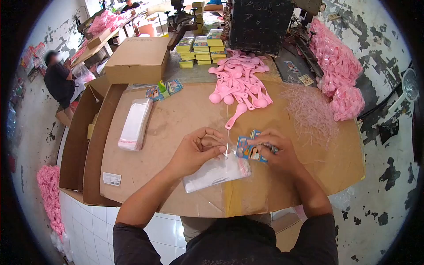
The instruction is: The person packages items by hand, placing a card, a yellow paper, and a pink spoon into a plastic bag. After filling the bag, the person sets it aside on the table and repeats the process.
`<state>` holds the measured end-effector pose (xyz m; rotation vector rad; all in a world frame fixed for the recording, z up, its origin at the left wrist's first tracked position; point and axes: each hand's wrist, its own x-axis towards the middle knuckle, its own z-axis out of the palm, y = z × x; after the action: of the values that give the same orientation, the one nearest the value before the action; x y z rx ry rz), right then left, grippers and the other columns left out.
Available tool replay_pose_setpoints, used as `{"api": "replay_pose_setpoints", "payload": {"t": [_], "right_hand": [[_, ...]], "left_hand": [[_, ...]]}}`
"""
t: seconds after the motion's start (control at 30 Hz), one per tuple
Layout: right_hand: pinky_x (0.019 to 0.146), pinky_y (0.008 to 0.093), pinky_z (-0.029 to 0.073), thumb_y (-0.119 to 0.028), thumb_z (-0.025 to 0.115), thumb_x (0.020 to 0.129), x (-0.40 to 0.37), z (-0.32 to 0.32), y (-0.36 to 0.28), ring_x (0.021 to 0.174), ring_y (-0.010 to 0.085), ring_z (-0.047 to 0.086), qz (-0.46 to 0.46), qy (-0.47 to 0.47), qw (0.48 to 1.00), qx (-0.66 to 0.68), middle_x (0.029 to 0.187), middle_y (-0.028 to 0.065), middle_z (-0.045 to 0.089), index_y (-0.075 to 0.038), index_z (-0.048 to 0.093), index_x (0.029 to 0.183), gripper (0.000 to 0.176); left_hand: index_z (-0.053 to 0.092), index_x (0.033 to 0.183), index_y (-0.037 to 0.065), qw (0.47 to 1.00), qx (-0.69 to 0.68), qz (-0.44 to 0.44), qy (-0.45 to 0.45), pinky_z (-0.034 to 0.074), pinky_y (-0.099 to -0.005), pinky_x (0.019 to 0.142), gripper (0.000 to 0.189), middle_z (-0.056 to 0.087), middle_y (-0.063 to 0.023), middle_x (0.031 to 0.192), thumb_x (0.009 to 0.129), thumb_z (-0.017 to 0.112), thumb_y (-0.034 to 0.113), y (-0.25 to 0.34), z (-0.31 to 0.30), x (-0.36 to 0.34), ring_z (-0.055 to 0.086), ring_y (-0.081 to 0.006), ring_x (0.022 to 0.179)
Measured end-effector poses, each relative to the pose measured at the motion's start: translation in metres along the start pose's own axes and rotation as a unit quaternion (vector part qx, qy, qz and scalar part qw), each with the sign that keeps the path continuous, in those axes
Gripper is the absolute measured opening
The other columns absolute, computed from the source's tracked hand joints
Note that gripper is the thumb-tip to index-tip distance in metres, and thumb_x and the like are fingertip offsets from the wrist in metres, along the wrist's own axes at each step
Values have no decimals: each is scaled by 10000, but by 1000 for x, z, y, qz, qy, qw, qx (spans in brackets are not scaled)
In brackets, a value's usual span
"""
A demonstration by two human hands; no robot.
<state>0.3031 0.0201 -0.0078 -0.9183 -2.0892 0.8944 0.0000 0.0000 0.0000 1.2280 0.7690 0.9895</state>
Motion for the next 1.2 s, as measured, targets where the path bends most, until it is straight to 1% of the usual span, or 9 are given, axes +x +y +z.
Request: {"api": "replay_pose_setpoints", "payload": {"t": [0.07,0.17,0.47,0.57,0.67,0.77,0.97,1.07,1.2], "right_hand": [[942,307,523,-36,682,954,1,6,-8,1081,151,649,65,93,984,137,1173,73,656,-20,665,1267,314],[889,291,536,22,655,953,11,10,-18,1045,131,657,76,142,966,202,1120,69,663,16,667,1229,276],[859,297,540,-20,719,918,6,16,-18,998,149,669,49,162,978,123,1078,79,673,-4,705,1180,263],[799,307,547,-2,726,886,7,12,-28,926,175,684,-49,132,990,-30,1030,101,685,-30,726,1152,268],[758,321,552,-1,731,866,8,11,-27,866,200,691,-114,133,982,-69,994,117,696,-59,737,1143,283],[748,325,551,7,733,852,7,11,-31,859,212,694,-68,186,980,-6,989,119,697,-64,742,1132,289],[754,319,531,27,731,856,7,7,-35,854,200,674,-127,106,985,-44,971,111,690,-27,743,1126,275],[721,318,540,-9,740,855,10,6,-35,836,214,687,-123,27,990,-59,970,101,702,-69,734,1187,337],[697,300,526,-24,746,869,11,18,-54,821,195,668,-33,21,998,-43,958,92,700,-57,715,1222,356]], "left_hand": [[570,1284,2,1000,12,3,10,598,-280,774,381,767,-122,994,936,725,6,-1,3,0,732,-148,879],[572,1279,-6,1000,16,-1,1,591,-264,784,378,769,-125,990,933,725,-7,0,2,4,737,-150,899],[614,1247,-25,998,59,-21,23,551,-252,854,320,768,-119,1012,939,701,-29,-4,9,1,722,-126,959],[597,1276,-49,998,59,-11,30,582,-283,866,361,761,-140,1018,934,711,-28,-8,13,0,735,-161,968],[594,1295,-54,993,113,19,16,582,-302,886,372,755,-145,1028,938,695,-41,-6,17,-3,734,-171,973],[593,1299,-55,996,84,13,15,584,-315,890,370,750,-148,1037,940,682,-50,-4,20,-5,735,-184,973],[576,1335,-44,995,90,36,23,583,-288,874,409,752,-156,1040,941,688,-43,-7,22,-6,730,-176,961],[577,1344,-32,992,118,41,11,578,-269,856,411,752,-150,1038,950,693,-20,-4,24,-8,722,-155,962],[572,1352,-17,979,198,48,-7,571,-255,820,408,751,-150,1029,964,696,16,4,34,-14,710,-126,955]]}}
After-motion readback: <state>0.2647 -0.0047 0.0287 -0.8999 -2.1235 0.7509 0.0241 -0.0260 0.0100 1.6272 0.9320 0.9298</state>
